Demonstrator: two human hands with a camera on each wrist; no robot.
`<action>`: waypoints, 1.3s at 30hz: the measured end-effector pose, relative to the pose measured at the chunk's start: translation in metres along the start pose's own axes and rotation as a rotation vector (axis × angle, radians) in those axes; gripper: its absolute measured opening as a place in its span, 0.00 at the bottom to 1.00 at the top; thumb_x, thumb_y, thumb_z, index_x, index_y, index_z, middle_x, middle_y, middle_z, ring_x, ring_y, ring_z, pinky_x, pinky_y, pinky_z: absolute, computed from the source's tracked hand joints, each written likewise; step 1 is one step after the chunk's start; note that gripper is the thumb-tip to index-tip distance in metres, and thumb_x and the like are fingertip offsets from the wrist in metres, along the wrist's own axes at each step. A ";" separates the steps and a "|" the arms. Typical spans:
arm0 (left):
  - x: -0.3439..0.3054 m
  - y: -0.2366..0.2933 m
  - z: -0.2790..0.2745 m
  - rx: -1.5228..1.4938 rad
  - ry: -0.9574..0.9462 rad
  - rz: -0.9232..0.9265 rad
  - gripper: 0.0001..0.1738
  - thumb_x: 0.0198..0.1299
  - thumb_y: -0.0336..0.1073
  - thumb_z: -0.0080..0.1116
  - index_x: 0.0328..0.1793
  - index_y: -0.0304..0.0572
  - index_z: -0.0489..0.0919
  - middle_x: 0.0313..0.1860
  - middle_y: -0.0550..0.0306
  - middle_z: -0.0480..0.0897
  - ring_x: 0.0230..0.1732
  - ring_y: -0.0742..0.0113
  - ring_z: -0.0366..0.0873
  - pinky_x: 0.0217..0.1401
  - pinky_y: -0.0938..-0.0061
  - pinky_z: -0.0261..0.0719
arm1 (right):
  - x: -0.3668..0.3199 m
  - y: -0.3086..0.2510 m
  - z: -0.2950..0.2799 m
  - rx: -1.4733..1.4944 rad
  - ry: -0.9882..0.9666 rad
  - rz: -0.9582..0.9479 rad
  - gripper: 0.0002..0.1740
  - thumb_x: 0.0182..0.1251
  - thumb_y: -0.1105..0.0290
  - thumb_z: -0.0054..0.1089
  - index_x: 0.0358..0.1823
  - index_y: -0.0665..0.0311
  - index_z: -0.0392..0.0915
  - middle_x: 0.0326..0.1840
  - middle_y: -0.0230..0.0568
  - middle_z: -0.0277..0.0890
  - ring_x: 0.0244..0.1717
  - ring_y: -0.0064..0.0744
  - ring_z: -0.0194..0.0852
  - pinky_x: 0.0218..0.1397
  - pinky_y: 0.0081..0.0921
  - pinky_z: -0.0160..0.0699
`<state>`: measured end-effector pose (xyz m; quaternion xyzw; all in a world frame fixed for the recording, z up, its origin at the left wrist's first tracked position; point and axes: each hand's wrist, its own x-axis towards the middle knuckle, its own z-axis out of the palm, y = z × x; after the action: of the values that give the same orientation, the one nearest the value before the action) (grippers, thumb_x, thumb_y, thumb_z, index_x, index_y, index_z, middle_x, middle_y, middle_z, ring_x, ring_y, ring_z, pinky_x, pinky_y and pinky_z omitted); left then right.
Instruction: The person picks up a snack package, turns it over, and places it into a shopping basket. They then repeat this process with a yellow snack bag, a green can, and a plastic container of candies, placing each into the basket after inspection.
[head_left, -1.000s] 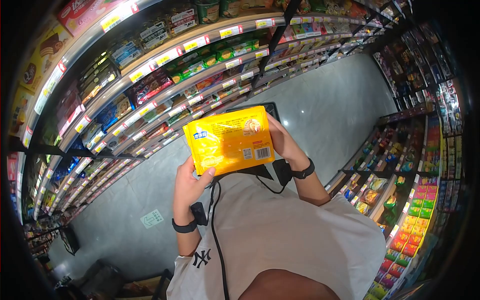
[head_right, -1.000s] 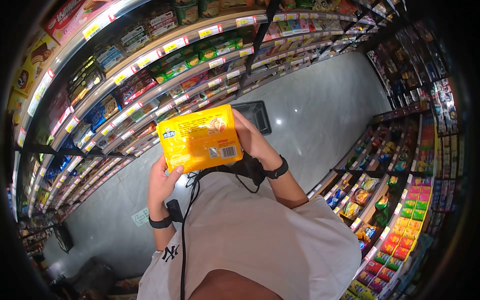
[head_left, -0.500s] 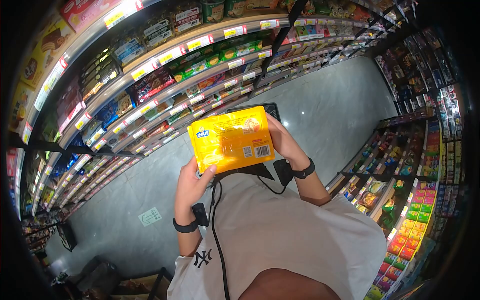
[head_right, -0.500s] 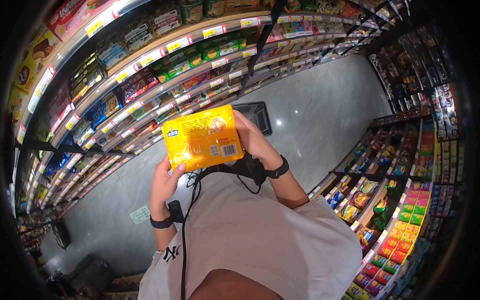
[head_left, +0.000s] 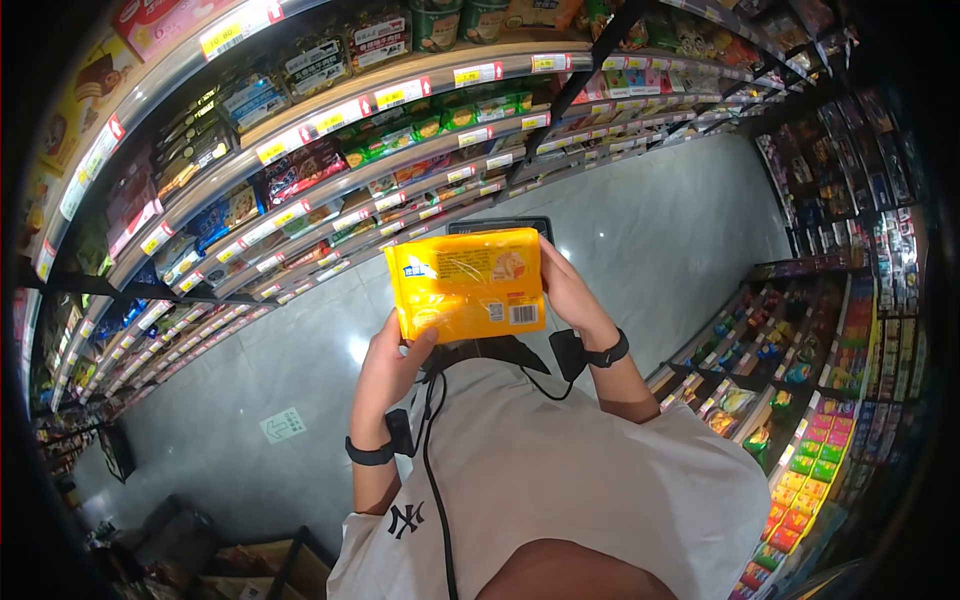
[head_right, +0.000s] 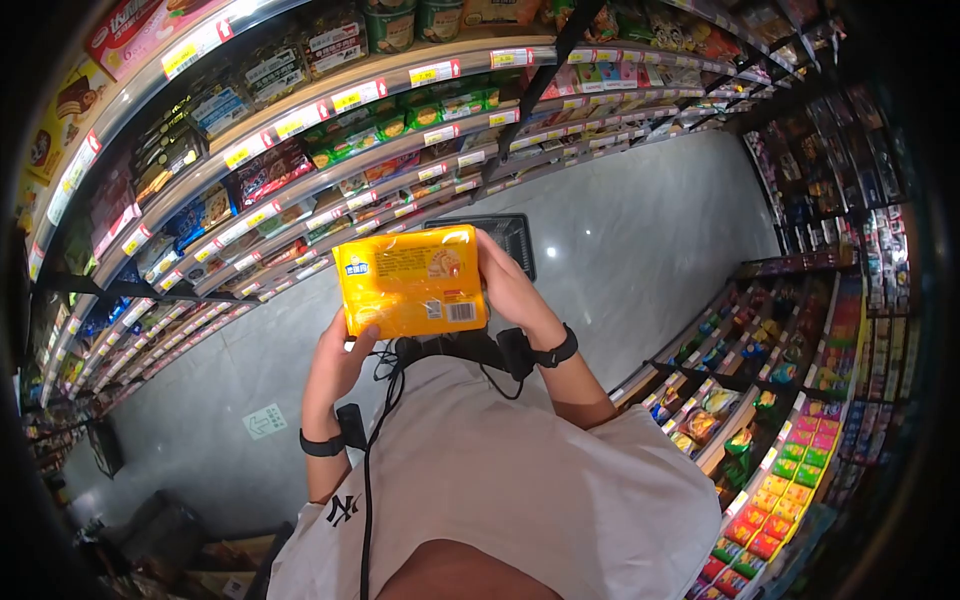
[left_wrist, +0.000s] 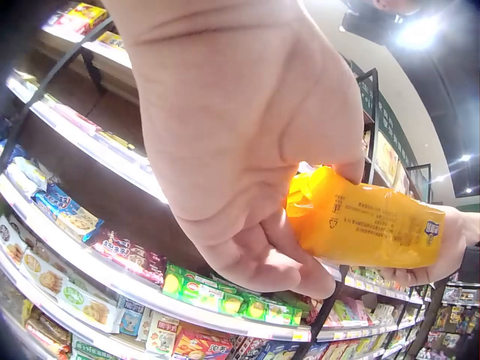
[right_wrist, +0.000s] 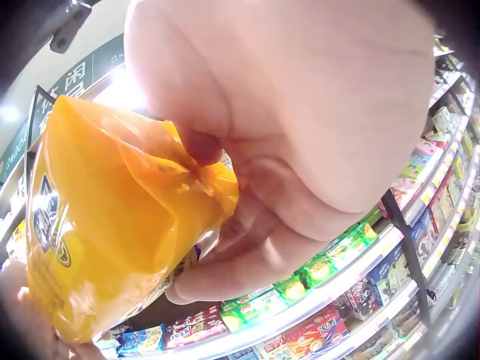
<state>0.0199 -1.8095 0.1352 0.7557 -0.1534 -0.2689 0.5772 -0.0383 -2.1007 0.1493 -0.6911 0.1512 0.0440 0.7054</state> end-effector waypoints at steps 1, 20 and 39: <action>0.004 0.004 0.004 0.002 0.002 -0.001 0.23 0.72 0.39 0.67 0.69 0.39 0.78 0.48 0.54 0.90 0.39 0.67 0.81 0.48 0.72 0.80 | 0.003 -0.001 -0.008 -0.018 0.009 0.075 0.31 0.93 0.51 0.34 0.84 0.62 0.63 0.71 0.37 0.74 0.68 0.26 0.73 0.72 0.27 0.72; 0.197 -0.013 0.125 -0.174 -0.206 -0.069 0.30 0.74 0.39 0.67 0.76 0.38 0.70 0.65 0.55 0.84 0.55 0.69 0.85 0.57 0.72 0.84 | 0.081 0.039 -0.188 0.104 -0.087 0.006 0.37 0.73 0.64 0.75 0.75 0.67 0.62 0.66 0.41 0.75 0.66 0.26 0.74 0.71 0.27 0.77; 0.373 -0.522 0.292 -0.082 -0.251 -1.005 0.34 0.76 0.54 0.50 0.82 0.49 0.62 0.71 0.52 0.77 0.68 0.57 0.79 0.62 0.59 0.84 | 0.230 0.533 -0.161 -0.135 0.395 0.571 0.37 0.67 0.48 0.75 0.63 0.67 0.69 0.54 0.56 0.86 0.57 0.54 0.88 0.58 0.42 0.86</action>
<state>0.1098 -2.0931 -0.5038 0.6749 0.1712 -0.6070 0.3830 0.0115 -2.2715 -0.4259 -0.6613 0.4686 0.1150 0.5743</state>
